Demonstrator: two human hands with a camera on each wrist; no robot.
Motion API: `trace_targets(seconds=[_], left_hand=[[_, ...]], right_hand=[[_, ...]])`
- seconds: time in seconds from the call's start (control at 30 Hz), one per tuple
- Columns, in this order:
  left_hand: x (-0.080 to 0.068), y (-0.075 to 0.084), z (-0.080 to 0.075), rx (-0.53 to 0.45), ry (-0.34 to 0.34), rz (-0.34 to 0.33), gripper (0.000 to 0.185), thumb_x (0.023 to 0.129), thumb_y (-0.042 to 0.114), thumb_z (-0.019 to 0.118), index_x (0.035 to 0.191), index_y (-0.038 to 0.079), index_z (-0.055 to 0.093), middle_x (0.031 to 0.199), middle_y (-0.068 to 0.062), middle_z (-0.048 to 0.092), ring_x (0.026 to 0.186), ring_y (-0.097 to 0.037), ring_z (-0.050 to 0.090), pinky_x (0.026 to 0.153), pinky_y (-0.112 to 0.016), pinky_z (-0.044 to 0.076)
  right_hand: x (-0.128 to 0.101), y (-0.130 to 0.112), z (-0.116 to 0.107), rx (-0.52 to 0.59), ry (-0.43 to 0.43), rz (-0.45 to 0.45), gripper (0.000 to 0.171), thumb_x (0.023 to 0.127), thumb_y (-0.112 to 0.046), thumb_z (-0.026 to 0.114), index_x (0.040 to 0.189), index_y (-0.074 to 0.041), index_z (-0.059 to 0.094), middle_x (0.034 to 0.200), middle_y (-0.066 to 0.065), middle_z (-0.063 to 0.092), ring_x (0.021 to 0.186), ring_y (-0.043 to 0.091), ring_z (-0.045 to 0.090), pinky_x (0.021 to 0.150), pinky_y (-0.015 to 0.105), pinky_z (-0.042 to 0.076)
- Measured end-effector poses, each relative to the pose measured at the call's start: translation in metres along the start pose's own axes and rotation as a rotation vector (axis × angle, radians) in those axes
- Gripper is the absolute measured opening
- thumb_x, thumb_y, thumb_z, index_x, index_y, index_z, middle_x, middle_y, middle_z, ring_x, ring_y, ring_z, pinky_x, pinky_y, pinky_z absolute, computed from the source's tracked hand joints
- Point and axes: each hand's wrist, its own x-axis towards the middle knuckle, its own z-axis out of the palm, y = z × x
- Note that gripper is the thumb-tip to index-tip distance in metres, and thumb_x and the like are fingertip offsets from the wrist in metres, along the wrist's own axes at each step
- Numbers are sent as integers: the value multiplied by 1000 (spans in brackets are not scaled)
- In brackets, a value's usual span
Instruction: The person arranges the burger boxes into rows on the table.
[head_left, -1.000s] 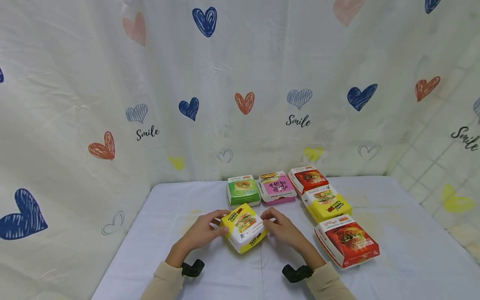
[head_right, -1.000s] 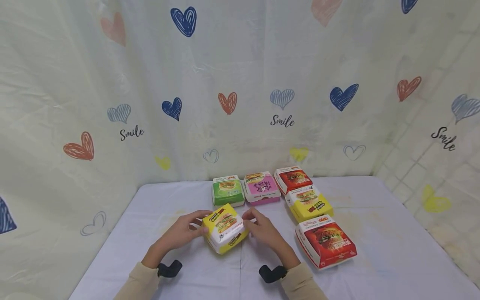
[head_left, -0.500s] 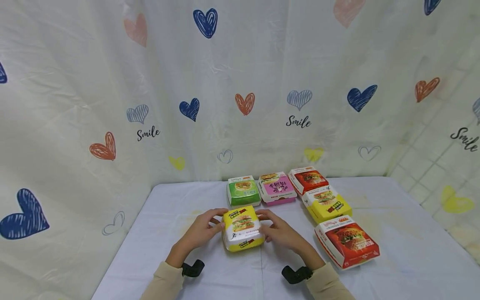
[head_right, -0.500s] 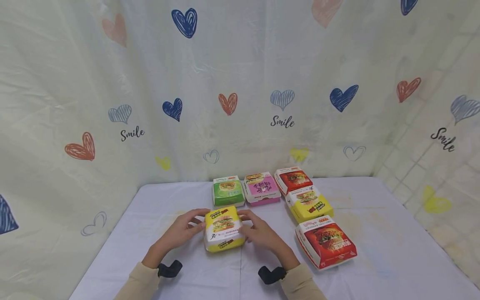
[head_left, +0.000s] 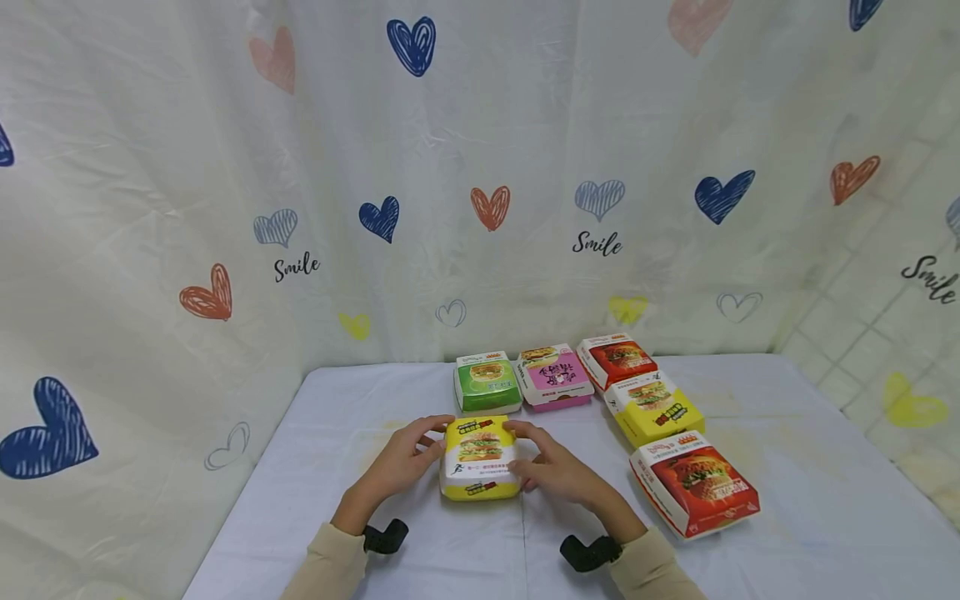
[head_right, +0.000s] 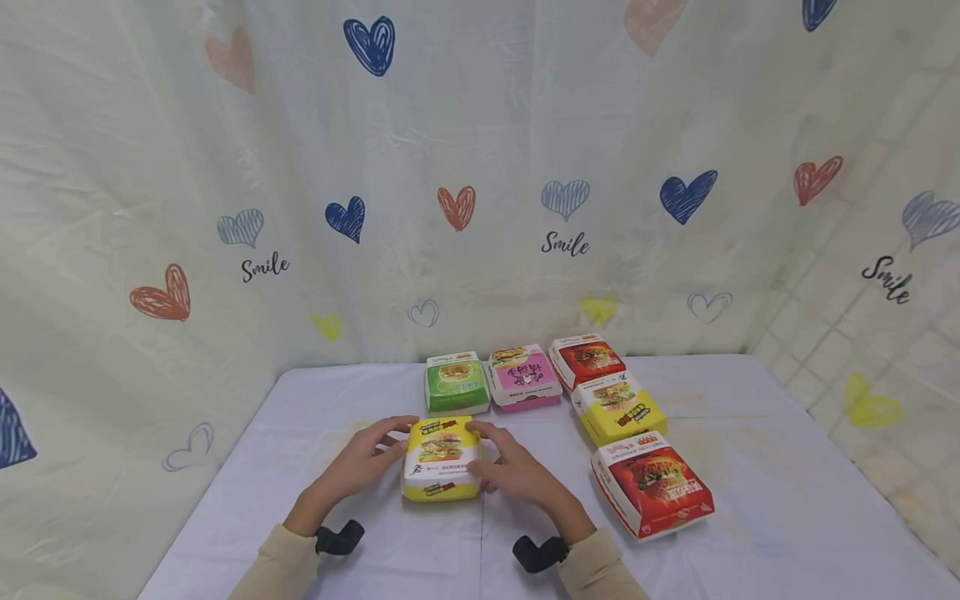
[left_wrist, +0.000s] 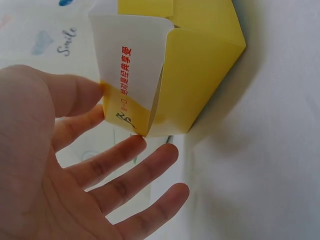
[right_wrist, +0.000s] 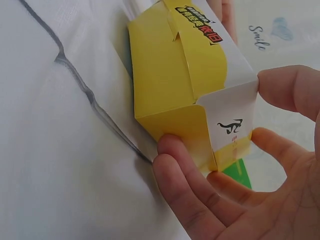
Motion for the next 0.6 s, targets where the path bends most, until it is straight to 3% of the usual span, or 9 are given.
trace_targets(seconds=[0.27, 0.6], left_hand=[[0, -2, -2, -6, -12, -39, 54, 100, 43, 63, 151, 30, 49, 144, -4, 57, 114, -20, 62, 89, -40, 55], [-1, 0, -4, -28, -8, -40, 54, 101, 38, 63, 152, 27, 48, 145, -5, 56, 115, -22, 62, 90, -42, 55]], right_hand=[[1, 0, 4, 13, -6, 8, 65, 100, -31, 66, 157, -26, 34, 161, 19, 29, 86, 21, 65, 80, 38, 55], [3, -2, 10, 10, 12, 43, 68, 97, -34, 68, 155, -30, 34, 161, 17, 29, 85, 22, 64, 80, 38, 56]])
